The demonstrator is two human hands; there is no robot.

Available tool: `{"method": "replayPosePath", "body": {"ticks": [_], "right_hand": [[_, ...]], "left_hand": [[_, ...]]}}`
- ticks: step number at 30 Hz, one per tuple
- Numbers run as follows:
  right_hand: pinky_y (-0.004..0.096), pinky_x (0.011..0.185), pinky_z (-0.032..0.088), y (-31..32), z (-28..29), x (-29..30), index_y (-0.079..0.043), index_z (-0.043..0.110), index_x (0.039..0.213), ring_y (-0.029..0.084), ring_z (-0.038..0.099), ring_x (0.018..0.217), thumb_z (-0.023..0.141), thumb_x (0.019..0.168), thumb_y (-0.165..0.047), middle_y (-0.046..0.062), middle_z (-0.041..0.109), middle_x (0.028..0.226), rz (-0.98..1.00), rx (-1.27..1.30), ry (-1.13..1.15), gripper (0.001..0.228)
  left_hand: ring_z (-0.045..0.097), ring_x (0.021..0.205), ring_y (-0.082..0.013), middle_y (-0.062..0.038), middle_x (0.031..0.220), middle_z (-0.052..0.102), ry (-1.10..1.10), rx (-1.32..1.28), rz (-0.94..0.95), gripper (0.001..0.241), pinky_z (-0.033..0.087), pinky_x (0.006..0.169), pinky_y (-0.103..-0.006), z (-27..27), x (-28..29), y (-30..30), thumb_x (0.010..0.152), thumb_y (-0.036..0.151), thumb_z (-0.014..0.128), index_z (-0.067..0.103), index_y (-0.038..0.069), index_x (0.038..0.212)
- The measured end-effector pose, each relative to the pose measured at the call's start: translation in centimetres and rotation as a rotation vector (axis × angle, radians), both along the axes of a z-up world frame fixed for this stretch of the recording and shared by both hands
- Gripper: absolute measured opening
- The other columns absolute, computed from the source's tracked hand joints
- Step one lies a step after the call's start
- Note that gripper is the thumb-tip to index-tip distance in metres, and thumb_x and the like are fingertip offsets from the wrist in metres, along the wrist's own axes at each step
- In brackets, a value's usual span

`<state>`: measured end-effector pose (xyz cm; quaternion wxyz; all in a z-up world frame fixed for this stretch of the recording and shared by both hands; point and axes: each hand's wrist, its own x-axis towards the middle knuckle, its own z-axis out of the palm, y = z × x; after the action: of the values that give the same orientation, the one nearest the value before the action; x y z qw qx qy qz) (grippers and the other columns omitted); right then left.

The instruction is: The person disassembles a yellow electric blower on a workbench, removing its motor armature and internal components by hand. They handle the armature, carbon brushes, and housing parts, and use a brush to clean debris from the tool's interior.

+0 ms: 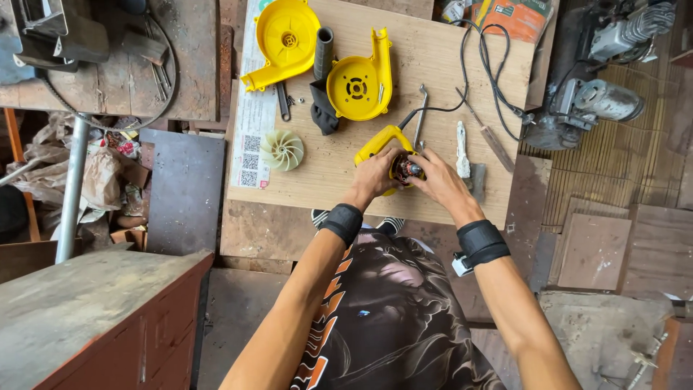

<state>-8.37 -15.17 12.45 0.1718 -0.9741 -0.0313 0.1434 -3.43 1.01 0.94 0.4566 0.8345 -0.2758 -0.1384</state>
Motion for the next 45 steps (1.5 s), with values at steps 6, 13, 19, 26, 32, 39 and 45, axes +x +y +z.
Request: {"method": "replayPosePath", "body": {"ticks": [6,13,19,26,32,39,45], "right_hand": [[0.042,0.085,0.06,-0.8,-1.1,0.2,-0.004,0.066,0.13,0.033,0.07,0.096,0.082,0.083,-0.022,0.013,0.061,0.115,0.004,-0.04,0.045,0.053],[0.042,0.087,0.059,-0.6,-1.7,0.2,0.0,0.064,0.13,0.034,0.069,0.096,0.082,0.081,-0.022,0.015,0.061,0.116,-0.004,-0.031,0.017,0.056],[0.046,0.081,0.055,-0.7,1.9,0.0,0.001,0.067,0.123,0.037,0.067,0.094,0.079,0.084,-0.024,0.017,0.066,0.11,0.083,-0.02,-0.05,0.048],[0.043,0.077,0.054,-1.2,0.9,-0.5,-0.003,0.069,0.101,0.029,0.066,0.085,0.072,0.092,-0.016,0.011,0.068,0.091,0.233,-0.147,-0.274,0.016],[0.042,0.078,0.053,-1.4,0.1,-0.7,-0.003,0.068,0.101,0.027,0.065,0.087,0.072,0.091,-0.015,0.01,0.068,0.091,0.268,-0.204,-0.324,0.015],[0.04,0.08,0.054,-1.7,-0.6,-0.4,-0.003,0.067,0.106,0.026,0.065,0.092,0.069,0.087,-0.005,0.009,0.068,0.094,0.285,-0.301,-0.299,0.02],[0.041,0.084,0.056,-2.6,-1.1,-0.5,-0.004,0.068,0.114,0.028,0.066,0.094,0.079,0.088,-0.019,0.011,0.069,0.1,0.269,-0.179,-0.349,0.031]], "left_hand": [[0.068,0.11,-0.0295,-0.004,0.125,0.068,0.027,0.039,-0.017,0.081,0.057,0.086,-0.0417,0.0,0.1,-0.2,0.061,0.033,0.095,0.055,0.019,0.131],[0.068,0.109,-0.0308,-0.006,0.126,0.068,0.009,0.03,-0.013,0.083,0.056,0.085,-0.0428,-0.2,-0.1,0.0,0.06,0.03,0.095,0.055,0.018,0.133],[0.067,0.109,-0.0312,-0.007,0.124,0.068,0.0,0.017,-0.021,0.088,0.055,0.086,-0.0425,-0.5,0.3,-0.6,0.051,0.029,0.098,0.057,0.017,0.128],[0.068,0.109,-0.0301,-0.005,0.123,0.069,0.047,0.063,-0.013,0.086,0.055,0.087,-0.0417,0.3,0.3,-0.5,0.053,0.027,0.098,0.057,0.019,0.129],[0.068,0.108,-0.0304,-0.005,0.123,0.069,0.03,0.081,0.008,0.088,0.056,0.087,-0.0413,0.1,0.1,-0.6,0.053,0.025,0.098,0.057,0.019,0.13],[0.068,0.108,-0.0317,-0.007,0.121,0.07,0.007,0.037,0.009,0.086,0.055,0.087,-0.0426,-0.2,-0.1,-0.6,0.054,0.027,0.098,0.057,0.017,0.13],[0.069,0.107,-0.0325,-0.009,0.12,0.071,-0.025,0.065,-0.015,0.086,0.056,0.087,-0.0421,-1.2,0.1,-1.1,0.056,0.025,0.097,0.057,0.017,0.131]]}}
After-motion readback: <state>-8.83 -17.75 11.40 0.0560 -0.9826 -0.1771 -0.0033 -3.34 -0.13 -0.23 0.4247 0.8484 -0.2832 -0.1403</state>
